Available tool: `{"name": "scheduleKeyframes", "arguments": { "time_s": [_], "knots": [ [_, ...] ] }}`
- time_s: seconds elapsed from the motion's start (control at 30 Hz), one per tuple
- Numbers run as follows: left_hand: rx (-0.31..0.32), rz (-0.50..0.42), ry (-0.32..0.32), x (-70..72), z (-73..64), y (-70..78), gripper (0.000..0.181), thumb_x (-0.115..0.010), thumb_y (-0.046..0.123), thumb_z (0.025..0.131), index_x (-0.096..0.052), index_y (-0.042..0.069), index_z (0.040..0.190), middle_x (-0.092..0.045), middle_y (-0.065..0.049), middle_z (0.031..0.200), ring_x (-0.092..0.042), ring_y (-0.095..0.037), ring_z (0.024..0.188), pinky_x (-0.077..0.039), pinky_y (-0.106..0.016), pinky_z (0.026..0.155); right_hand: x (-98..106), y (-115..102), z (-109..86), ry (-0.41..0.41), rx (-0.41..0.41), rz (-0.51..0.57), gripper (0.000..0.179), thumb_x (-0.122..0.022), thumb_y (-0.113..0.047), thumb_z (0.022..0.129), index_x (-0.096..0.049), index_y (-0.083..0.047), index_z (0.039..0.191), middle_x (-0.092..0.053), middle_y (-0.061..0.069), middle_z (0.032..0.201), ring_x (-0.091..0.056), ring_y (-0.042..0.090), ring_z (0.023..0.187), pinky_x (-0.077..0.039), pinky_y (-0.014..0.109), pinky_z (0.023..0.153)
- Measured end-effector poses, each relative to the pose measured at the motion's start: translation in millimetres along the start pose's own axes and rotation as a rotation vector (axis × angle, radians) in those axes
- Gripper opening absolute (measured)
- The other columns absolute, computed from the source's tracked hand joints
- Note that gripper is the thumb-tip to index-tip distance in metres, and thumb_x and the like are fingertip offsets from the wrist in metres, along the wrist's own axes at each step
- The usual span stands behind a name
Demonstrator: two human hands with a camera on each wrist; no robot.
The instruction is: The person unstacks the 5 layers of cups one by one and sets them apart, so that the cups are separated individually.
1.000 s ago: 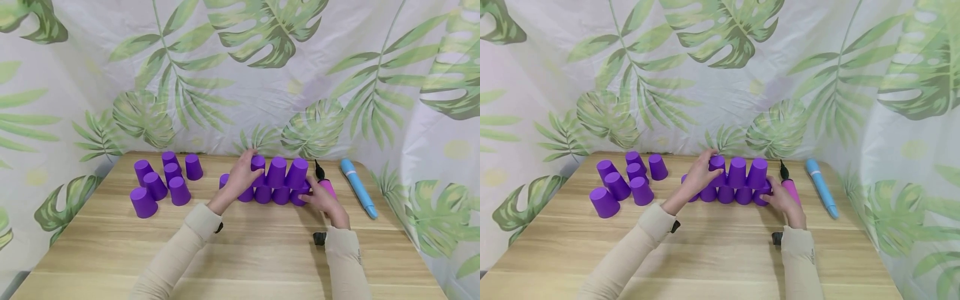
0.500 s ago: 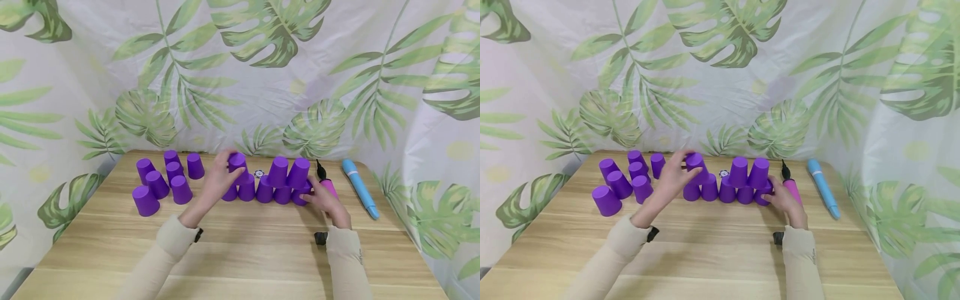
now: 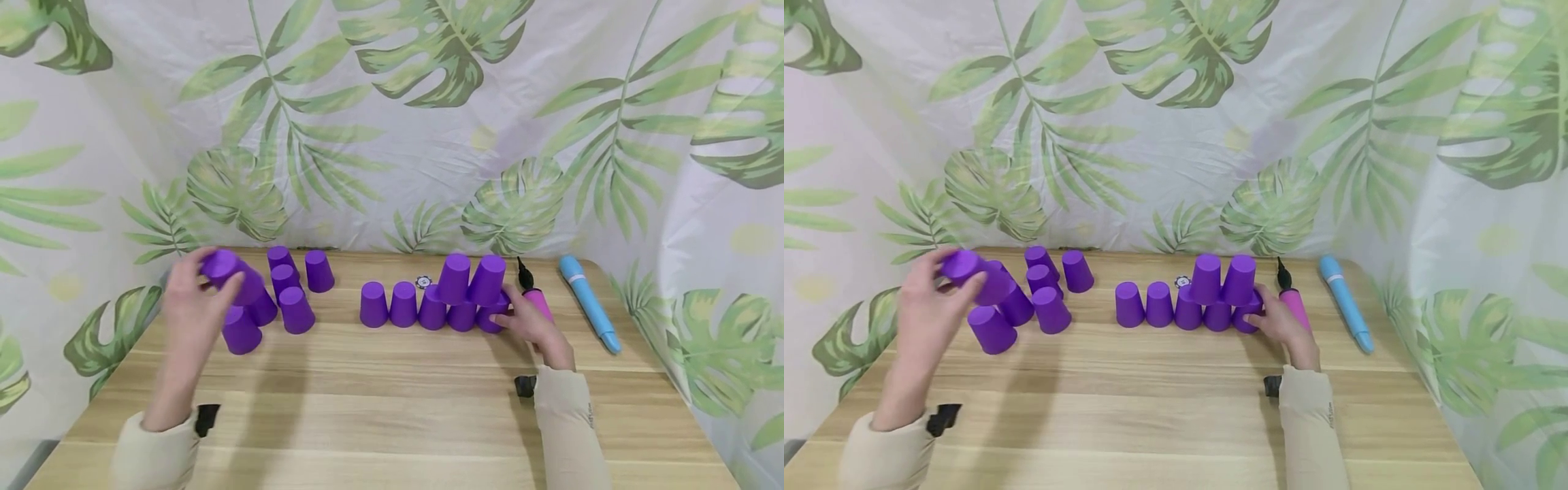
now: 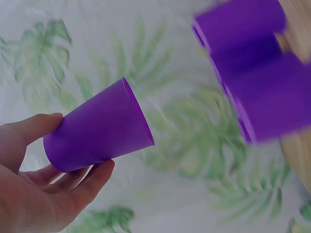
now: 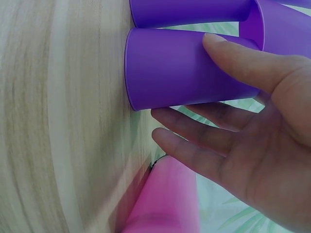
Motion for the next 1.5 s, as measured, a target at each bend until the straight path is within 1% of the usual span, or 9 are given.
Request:
{"name": "scheduleKeyframes", "arguments": {
  "time_s": [0.1, 0.23, 0.4, 0.53, 0.63, 0.97, 1.23, 1.4, 1.5],
  "knots": [
    [0.12, 0.079, 0.046, 27.9, 4.0, -33.5, 0.053, -0.073, 0.009, 0.083, -0.052, -0.001, 0.131, -0.054, -0.02, 0.122, -0.055, -0.031, 0.103, -0.042, -0.004, 0.077, 1, -1, 0.5, 0.0, -0.003, -0.007, 0.063, -0.065, -0.004, 0.089, -0.031, 0.006, 0.141, -0.056, 0.032, 0.119, -0.055, 0.044, 0.111, -0.044, 0.054, 0.095],
    [0.258, 0.15, 0.025, 45.0, 6.6, -78.0, 0.056, -0.068, 0.014, 0.086, -0.047, -0.001, 0.136, -0.05, -0.023, 0.129, -0.05, -0.037, 0.113, -0.045, -0.026, 0.092, 1, -1, 0.1, -0.008, -0.002, -0.009, 0.063, -0.065, -0.004, 0.089, -0.03, 0.006, 0.141, -0.054, 0.033, 0.122, -0.055, 0.046, 0.112, -0.044, 0.055, 0.096],
    [0.319, 0.184, -0.109, 32.5, 0.7, -129.3, 0.058, -0.064, 0.012, 0.089, -0.04, -0.009, 0.137, -0.047, -0.034, 0.129, -0.047, -0.048, 0.115, -0.039, -0.058, 0.096, 1, -1, -1.5, -0.011, 0.006, -0.007, 0.063, -0.064, -0.005, 0.09, -0.03, 0.007, 0.141, -0.053, 0.034, 0.123, -0.055, 0.047, 0.112, -0.045, 0.054, 0.095],
    [0.307, 0.189, -0.16, 18.5, -4.7, -160.3, 0.054, -0.064, 0.007, 0.088, -0.042, -0.015, 0.132, -0.049, -0.038, 0.122, -0.047, -0.052, 0.112, -0.039, -0.06, 0.095, 0, -1, -2.4, -0.018, 0.006, -0.014, 0.064, -0.064, -0.006, 0.09, -0.029, 0.006, 0.142, -0.054, 0.034, 0.123, -0.055, 0.046, 0.112, -0.046, 0.054, 0.095],
    [0.286, 0.18, -0.183, 9.0, -7.0, -173.8, 0.052, -0.065, 0.004, 0.086, -0.043, -0.017, 0.128, -0.049, -0.039, 0.12, -0.047, -0.053, 0.11, -0.038, -0.06, 0.094, -1, -1, -2.9, -0.017, 0.006, -0.012, 0.063, -0.064, -0.005, 0.09, -0.029, 0.006, 0.141, -0.054, 0.034, 0.123, -0.055, 0.046, 0.112, -0.046, 0.054, 0.095],
    [0.216, 0.129, -0.27, -16.4, -10.0, -179.6, 0.049, -0.066, 0.0, 0.085, -0.042, -0.019, 0.124, -0.046, -0.04, 0.117, -0.045, -0.053, 0.108, -0.037, -0.061, 0.092, -2, 1, -1.7, -0.025, 0.001, 0.018, 0.064, -0.063, -0.003, 0.09, -0.027, 0.006, 0.142, -0.051, 0.034, 0.126, -0.054, 0.048, 0.114, -0.047, 0.052, 0.095],
    [0.208, 0.099, -0.316, -23.2, -13.7, -180.2, 0.056, -0.065, -0.004, 0.082, -0.037, -0.018, 0.128, -0.042, -0.041, 0.122, -0.042, -0.054, 0.111, -0.036, -0.062, 0.093, -3, -1, -1.2, -0.011, 0.004, 0.01, 0.065, -0.064, -0.003, 0.089, -0.028, 0.007, 0.142, -0.053, 0.034, 0.123, -0.055, 0.047, 0.112, -0.047, 0.053, 0.093],
    [0.265, 0.147, -0.317, -2.7, -10.7, -164.8, 0.064, -0.061, 0.006, 0.089, -0.027, -0.019, 0.137, -0.035, -0.045, 0.128, -0.035, -0.059, 0.117, -0.032, -0.066, 0.096, -4, -1, -1.5, -0.028, -0.012, 0.066, 0.064, -0.064, -0.002, 0.09, -0.027, 0.007, 0.142, -0.053, 0.033, 0.123, -0.055, 0.046, 0.112, -0.048, 0.051, 0.093],
    [0.257, 0.174, -0.219, 14.8, -0.8, -135.7, 0.063, -0.057, 0.012, 0.093, -0.027, -0.015, 0.141, -0.033, -0.042, 0.134, -0.032, -0.057, 0.123, -0.027, -0.065, 0.102, -1, 0, -1.3, -0.018, -0.013, 0.072, 0.063, -0.063, -0.001, 0.09, -0.027, 0.006, 0.142, -0.053, 0.032, 0.124, -0.054, 0.046, 0.113, -0.048, 0.051, 0.093]
  ]
}}
Point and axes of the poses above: each hand's wrist, its own z-axis towards the middle knuckle, its own x-axis out of the back of the hand, y = z × x, the point moved 7 cm from there along z, towards the middle knuckle
